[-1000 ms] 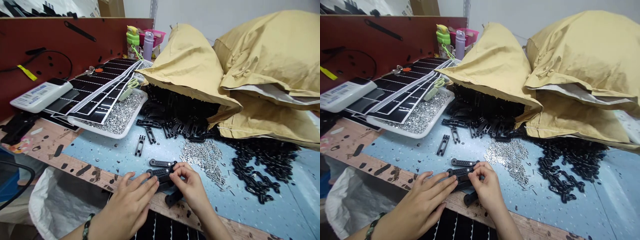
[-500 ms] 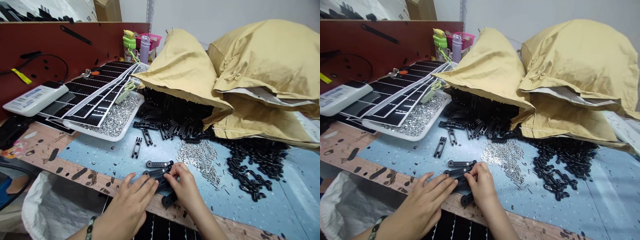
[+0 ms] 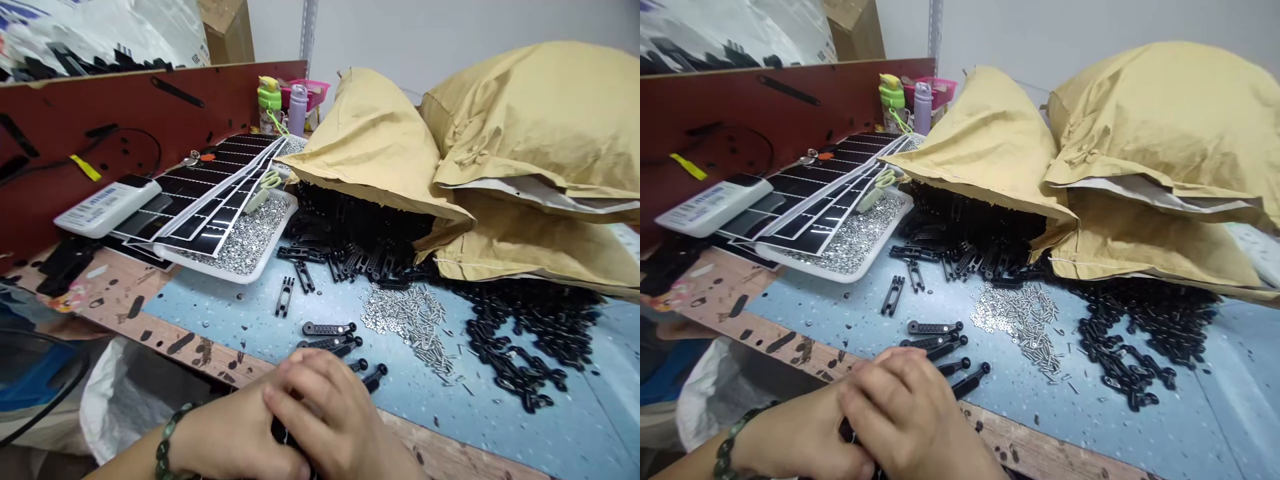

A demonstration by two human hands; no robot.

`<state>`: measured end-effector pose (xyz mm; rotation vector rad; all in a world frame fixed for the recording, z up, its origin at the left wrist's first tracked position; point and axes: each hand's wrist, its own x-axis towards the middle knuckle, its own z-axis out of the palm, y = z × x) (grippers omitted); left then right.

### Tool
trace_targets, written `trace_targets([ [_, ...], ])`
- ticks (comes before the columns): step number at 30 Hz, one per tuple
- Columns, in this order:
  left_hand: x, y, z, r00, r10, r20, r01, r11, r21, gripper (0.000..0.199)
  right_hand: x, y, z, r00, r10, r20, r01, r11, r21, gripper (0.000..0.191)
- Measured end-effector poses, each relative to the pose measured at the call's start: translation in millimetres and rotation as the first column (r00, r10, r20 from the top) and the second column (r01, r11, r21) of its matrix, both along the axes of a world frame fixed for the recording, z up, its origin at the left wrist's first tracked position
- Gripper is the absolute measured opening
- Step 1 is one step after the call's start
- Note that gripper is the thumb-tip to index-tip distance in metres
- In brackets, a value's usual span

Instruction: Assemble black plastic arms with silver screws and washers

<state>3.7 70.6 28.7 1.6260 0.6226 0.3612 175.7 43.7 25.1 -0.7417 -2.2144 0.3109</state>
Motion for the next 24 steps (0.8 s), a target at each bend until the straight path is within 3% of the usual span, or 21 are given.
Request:
trace_targets([
  [2, 2, -2, -2.2, 0.991, 0.023, 0.130, 0.010, 0.969, -0.248, 0.071, -8, 1, 1.0, 0.997, 0.047, -0.058, -0.048, 0.999, -0.018, 0.029],
  [5, 5, -13, -10.4, 0.936, 0.207, 0.284, -0.003, 0.812, -0.584, 0.076, -9, 2, -2.7, 0.989, 0.016, -0.149, -0.027, 0.997, -0.071, 0.025],
  [7, 5, -20, -14.8, 0.887, 0.288, 0.360, 0.049, 0.718, -0.694, 0.082, -8, 1, -5.8, 0.990, -0.001, -0.144, -0.006, 0.999, -0.052, 0.026],
  [9, 4, -23, -16.4, 0.843, 0.333, 0.422, 0.096, 0.678, -0.728, 0.088, -10, 0, -7.8, 0.992, -0.022, -0.124, 0.018, 0.999, -0.035, 0.026],
  [11, 2, -22, -16.3, 0.809, 0.363, 0.462, 0.114, 0.675, -0.729, 0.089, -13, -1, -8.6, 0.991, -0.054, -0.120, 0.046, 0.996, -0.072, 0.024],
  [15, -4, -16, -16.0, 0.819, 0.352, 0.452, 0.106, 0.682, -0.723, 0.092, -18, -2, -7.4, 0.988, -0.108, -0.114, 0.082, 0.973, -0.216, 0.023],
  [20, -2, -19, -17.2, 0.816, 0.356, 0.455, 0.117, 0.668, -0.735, 0.096, -18, -2, -5.6, 0.989, -0.091, -0.120, 0.088, 0.996, -0.027, 0.020],
  [24, 4, -23, -14.7, 0.823, 0.358, 0.441, 0.081, 0.694, -0.715, 0.110, -23, -2, -7.9, 0.988, -0.054, -0.145, 0.063, 0.996, 0.062, 0.014],
])
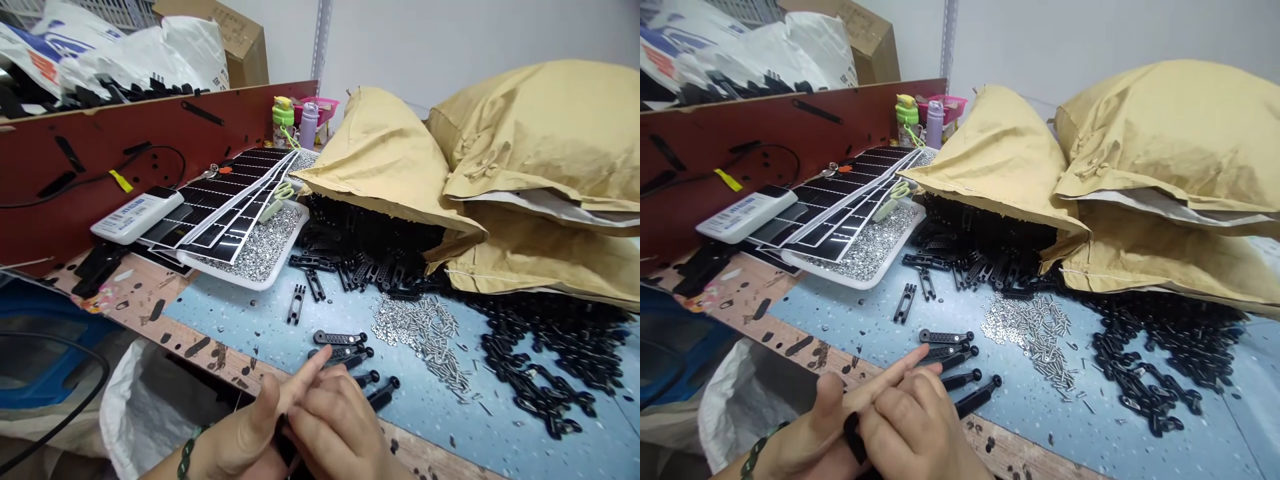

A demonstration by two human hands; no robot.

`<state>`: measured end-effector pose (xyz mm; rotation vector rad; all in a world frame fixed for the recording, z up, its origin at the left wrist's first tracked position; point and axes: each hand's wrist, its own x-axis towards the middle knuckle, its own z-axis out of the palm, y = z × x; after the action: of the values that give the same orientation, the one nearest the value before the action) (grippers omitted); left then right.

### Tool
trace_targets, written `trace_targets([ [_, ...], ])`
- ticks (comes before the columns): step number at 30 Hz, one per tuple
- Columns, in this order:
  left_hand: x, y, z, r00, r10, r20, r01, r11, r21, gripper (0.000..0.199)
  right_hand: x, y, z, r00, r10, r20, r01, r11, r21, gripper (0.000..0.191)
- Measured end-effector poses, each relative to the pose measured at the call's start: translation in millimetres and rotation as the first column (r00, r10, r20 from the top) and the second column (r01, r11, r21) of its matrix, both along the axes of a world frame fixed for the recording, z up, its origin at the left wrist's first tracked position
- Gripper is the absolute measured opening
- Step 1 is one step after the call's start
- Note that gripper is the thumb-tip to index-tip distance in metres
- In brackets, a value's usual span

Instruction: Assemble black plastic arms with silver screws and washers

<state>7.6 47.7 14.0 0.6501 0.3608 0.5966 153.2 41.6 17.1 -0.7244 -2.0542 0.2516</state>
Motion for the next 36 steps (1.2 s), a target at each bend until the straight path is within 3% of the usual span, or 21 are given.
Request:
trace_targets([
  [2, -1, 3, 1.7, 0.997, 0.008, -0.070, -0.004, 0.998, 0.068, 0.113, 1, -2, -1.1, 0.999, 0.033, -0.035, -0.034, 0.999, -0.035, 0.015],
  [4, -9, 7, 1.5, 0.974, 0.098, -0.204, -0.060, 0.981, 0.186, 0.103, 8, -4, -1.2, 0.992, 0.010, -0.128, -0.028, 0.989, -0.144, 0.015],
  [6, -21, 9, -1.8, 0.871, 0.299, -0.389, -0.134, 0.908, 0.398, 0.080, 24, -4, -0.7, 0.958, -0.165, -0.233, 0.077, 0.935, -0.346, 0.011],
  [8, -33, 8, -8.0, 0.677, 0.522, -0.518, -0.065, 0.744, 0.665, 0.058, 41, -1, -1.2, 0.883, -0.393, -0.258, 0.184, 0.794, -0.580, 0.018],
  [10, -39, 3, -14.9, 0.523, 0.665, -0.534, 0.188, 0.521, 0.832, 0.051, 53, 4, -4.5, 0.831, -0.511, -0.220, 0.197, 0.640, -0.742, 0.029],
  [13, -35, -3, -22.7, 0.440, 0.749, -0.496, 0.520, 0.238, 0.821, 0.056, 56, 14, -15.4, 0.847, -0.504, -0.168, 0.123, 0.493, -0.861, 0.027],
  [14, -31, -3, -24.4, 0.435, 0.759, -0.484, 0.584, 0.171, 0.794, 0.058, 54, 17, -19.9, 0.851, -0.502, -0.154, 0.111, 0.459, -0.881, 0.028],
  [16, -25, -2, -27.3, 0.428, 0.766, -0.480, 0.662, 0.096, 0.743, 0.060, 49, 21, -28.5, 0.846, -0.515, -0.141, 0.106, 0.420, -0.901, 0.030],
  [18, -22, 0, -30.1, 0.432, 0.754, -0.495, 0.702, 0.064, 0.710, 0.061, 46, 23, -35.1, 0.846, -0.517, -0.128, 0.118, 0.417, -0.901, 0.029],
  [22, -23, 3, -34.0, 0.430, 0.743, -0.514, 0.720, 0.061, 0.691, 0.060, 47, 26, -40.4, 0.871, -0.484, -0.082, 0.158, 0.433, -0.887, 0.025],
  [29, -20, 6, -30.1, 0.434, 0.729, -0.529, 0.698, 0.099, 0.709, 0.056, 50, 31, -44.8, 0.882, -0.468, -0.046, 0.177, 0.421, -0.890, 0.019],
  [36, -5, 8, -36.5, 0.419, 0.745, -0.518, 0.701, 0.097, 0.706, 0.054, 46, 36, -42.8, 0.898, -0.404, 0.177, 0.362, 0.446, -0.819, 0.010],
])
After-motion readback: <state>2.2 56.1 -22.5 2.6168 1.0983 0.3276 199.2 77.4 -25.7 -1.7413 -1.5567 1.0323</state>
